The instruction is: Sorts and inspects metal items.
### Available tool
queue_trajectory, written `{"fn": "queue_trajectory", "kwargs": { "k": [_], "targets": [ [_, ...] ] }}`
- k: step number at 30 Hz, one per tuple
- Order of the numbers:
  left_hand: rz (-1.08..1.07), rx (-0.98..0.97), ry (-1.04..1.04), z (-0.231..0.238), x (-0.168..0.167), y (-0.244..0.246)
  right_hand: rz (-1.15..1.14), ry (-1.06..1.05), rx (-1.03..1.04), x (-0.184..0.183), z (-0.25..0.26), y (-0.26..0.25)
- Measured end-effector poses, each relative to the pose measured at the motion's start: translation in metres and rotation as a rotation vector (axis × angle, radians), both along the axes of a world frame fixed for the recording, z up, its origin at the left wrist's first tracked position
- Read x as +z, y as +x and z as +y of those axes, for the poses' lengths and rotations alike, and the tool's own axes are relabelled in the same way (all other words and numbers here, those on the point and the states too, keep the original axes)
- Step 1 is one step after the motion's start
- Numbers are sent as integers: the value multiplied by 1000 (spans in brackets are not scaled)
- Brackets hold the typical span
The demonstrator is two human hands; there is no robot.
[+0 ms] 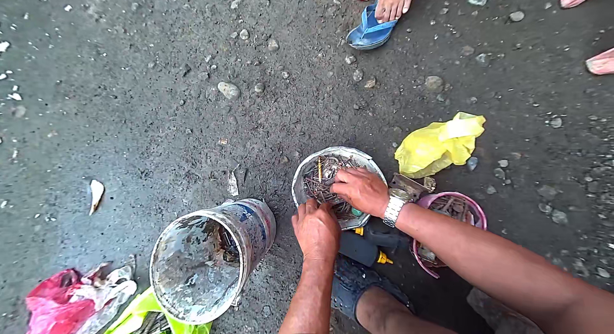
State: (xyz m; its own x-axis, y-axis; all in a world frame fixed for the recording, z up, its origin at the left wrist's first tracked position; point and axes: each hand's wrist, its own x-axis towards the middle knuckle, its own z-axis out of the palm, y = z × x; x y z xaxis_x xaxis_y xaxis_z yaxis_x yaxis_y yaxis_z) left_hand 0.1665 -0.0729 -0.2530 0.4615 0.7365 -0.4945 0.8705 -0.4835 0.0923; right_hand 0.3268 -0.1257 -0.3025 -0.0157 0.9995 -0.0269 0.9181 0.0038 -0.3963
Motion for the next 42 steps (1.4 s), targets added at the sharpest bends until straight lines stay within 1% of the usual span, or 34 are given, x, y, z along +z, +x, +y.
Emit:
{"fn": "queue_trajectory", "kwargs": {
  "k": [2,5,12,15,19,25,29,33,37,42],
  "targets": [
    [20,17,46,-2,1,-4,-7,37,45,-5,0,1],
    [-20,19,83,-8,1,-12,-8,19,44,-11,1,2],
    [-352,100,156,-27,0,-34,46,-54,2,-2,3,-11],
    [-456,127,157,-32,-3,-41,46,-65,14,0,2,-9],
    [-538,170,130,-33,-8,-48,56,-57,25,-4,0,-12],
    [-571,187,126,-32,-10,-53,35,-199,-77,2,6,-22],
    [-576,216,95,-32,-9,-54,83,-399,-148,16,16,-27],
    [-546,229,80,-29,-7,-56,19,-517,-214,27,24,-28],
    [-542,225,96,-27,-7,-60,24,-515,-358,32,20,-17],
    [-553,222,101,-20,-3,-56,6,-437,-454,39,1,4]
  ]
}}
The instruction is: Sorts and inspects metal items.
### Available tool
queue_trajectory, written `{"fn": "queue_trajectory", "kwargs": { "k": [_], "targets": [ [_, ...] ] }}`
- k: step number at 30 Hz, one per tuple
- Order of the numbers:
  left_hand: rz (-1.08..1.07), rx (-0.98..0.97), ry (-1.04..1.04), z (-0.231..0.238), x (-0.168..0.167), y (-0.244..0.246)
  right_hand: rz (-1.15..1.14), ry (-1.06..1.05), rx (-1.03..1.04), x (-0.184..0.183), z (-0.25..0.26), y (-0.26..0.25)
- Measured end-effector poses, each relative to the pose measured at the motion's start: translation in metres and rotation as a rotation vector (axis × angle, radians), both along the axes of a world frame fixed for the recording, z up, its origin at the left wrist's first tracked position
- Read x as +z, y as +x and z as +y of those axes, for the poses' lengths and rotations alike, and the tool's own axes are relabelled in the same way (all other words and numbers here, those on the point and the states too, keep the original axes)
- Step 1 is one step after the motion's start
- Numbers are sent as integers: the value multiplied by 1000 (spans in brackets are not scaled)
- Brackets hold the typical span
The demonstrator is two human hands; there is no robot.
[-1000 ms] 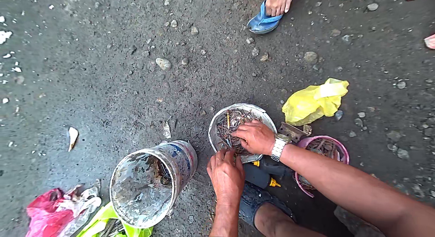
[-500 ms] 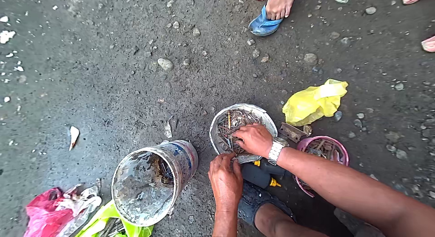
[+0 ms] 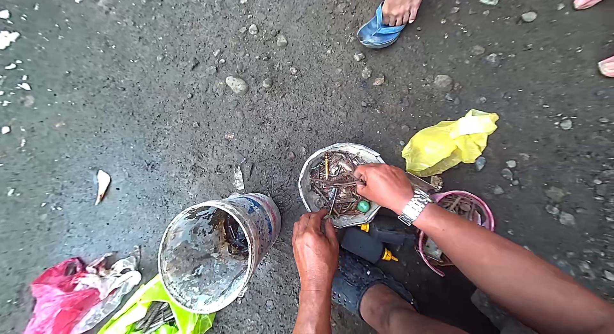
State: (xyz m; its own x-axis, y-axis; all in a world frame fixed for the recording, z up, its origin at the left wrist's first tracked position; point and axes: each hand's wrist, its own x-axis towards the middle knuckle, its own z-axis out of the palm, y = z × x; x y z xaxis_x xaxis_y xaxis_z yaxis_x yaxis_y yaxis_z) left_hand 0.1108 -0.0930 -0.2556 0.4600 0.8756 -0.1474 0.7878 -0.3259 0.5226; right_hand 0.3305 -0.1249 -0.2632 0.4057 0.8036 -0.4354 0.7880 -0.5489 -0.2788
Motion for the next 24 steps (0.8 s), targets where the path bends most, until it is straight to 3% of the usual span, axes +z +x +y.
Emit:
{"fn": "queue_trajectory", "kwargs": {
  "k": [4,8,11,24],
  "targets": [
    [68,-7,-80,22,10,24,-8,29,-29,9,-19,15],
    [391,2,-319,53,14,62,122,25,-123,17,-30,19],
    [563,-4,-369,62,6,81,155,43,-153,20,-35,18],
    [527,41,-296,54,-11,92,177,89,-29,9,-31,15]
  ]
}}
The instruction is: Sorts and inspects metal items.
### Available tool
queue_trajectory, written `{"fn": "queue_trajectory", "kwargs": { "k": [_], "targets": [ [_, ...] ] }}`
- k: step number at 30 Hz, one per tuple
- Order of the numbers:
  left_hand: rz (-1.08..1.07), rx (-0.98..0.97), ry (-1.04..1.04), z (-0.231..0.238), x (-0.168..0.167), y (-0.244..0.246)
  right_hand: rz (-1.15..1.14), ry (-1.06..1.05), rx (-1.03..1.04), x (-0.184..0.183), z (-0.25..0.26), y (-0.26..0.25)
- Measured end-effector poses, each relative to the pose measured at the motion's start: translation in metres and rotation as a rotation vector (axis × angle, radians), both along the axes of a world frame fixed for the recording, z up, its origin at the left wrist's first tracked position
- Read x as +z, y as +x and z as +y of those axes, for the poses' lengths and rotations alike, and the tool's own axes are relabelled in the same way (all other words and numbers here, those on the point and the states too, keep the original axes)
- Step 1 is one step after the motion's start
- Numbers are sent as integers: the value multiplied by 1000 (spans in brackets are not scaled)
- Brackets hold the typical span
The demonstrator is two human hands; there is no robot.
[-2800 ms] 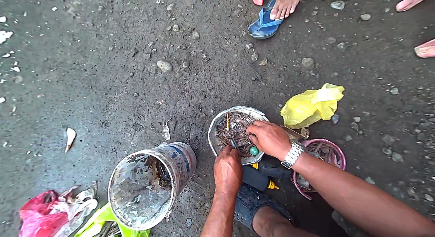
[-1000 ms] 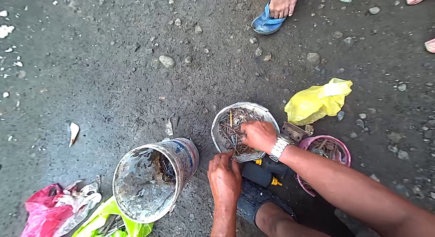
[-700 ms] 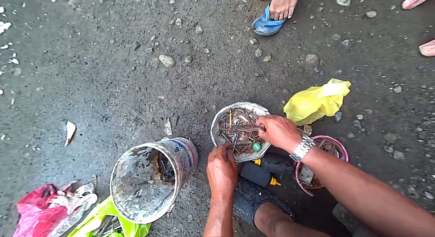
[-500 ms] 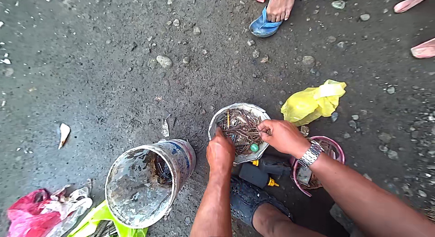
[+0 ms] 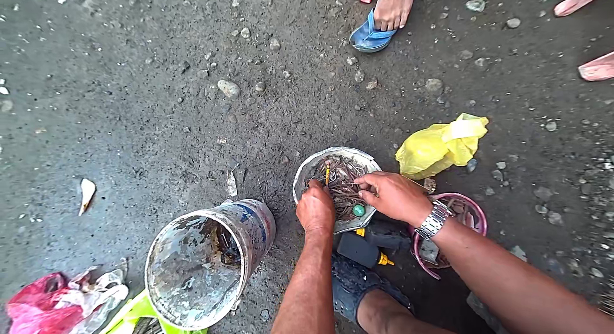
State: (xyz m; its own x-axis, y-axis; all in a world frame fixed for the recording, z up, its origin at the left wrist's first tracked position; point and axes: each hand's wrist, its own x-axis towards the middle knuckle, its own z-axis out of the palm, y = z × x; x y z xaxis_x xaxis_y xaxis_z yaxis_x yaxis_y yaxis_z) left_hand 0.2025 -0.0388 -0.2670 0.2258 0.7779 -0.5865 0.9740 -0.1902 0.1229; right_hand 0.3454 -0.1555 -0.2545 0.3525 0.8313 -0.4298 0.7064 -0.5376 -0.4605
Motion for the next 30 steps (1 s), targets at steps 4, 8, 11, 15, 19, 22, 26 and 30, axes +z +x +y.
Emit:
{"fn": "queue_trajectory", "kwargs": {
  "k": [4,8,11,15,19,22,26,30],
  "targets": [
    [-34,15,-62,1,8,-1,-1,183,-110,5,-7,-3],
    [-167,113,-104,-2,23,-12,48,268,-193,2,-13,-1],
    [-272,203,-155,-10,40,-23,308,198,-294,12,-13,-10],
    [-374,243,-118,-25,55,-31,730,53,-390,22,-8,-27],
    [-501,18,-55,-53,57,-36,1114,207,-540,19,-14,-44],
    [-571,-25,-58,-67,49,-41,1201,253,-637,13,-17,-46],
    [-674,49,-24,-62,42,-56,1264,270,-596,16,-33,-28],
    [-677,17,3,-56,40,-76,1224,251,-449,22,-66,14]
  ]
}}
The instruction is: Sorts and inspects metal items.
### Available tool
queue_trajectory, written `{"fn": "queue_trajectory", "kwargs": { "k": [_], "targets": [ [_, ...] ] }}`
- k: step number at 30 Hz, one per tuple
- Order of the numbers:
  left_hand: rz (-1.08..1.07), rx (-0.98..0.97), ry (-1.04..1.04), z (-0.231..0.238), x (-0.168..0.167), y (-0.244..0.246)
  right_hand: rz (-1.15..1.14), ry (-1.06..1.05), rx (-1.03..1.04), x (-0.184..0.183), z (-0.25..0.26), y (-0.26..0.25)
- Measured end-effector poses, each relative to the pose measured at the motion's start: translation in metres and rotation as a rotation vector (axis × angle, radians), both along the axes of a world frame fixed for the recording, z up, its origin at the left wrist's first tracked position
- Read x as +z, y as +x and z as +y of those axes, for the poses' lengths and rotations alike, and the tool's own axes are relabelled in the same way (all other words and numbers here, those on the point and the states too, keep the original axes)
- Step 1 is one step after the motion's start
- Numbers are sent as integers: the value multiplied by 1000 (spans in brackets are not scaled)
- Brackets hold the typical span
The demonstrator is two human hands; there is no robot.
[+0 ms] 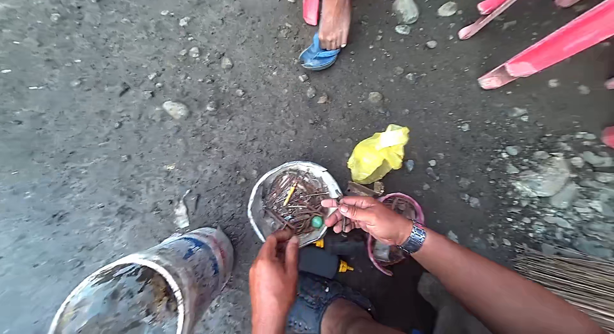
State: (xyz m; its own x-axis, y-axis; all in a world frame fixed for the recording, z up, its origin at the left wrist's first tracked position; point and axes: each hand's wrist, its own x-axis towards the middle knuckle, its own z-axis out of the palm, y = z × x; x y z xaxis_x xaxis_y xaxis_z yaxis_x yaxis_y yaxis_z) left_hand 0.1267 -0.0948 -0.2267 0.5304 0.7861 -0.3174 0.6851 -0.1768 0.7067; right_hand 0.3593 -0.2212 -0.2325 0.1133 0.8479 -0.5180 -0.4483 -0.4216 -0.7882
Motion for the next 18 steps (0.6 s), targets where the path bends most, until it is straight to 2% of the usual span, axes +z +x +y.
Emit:
{"fn": "queue_trajectory", "kwargs": {
  "k": [4,8,12,14,16,18],
  "targets": [
    [25,-28,-29,-4,5,-14,-294,-80,30,20,-49,85],
    [-10,-55,-66,-14,-3,-15,-451,-455,-359,17,-105,169],
    [45,-80,-86,-20,-10,-8,-455,-802,-603,4,-149,211],
    [83,-85,-65,-15,-10,-3,-588,-940,-543,3,-162,212],
    [111,-96,-18,-3,-10,1,-899,-1077,-289,0,-168,203],
    [131,-118,25,12,-12,3,-1107,-1183,29,11,-153,174]
  ]
}}
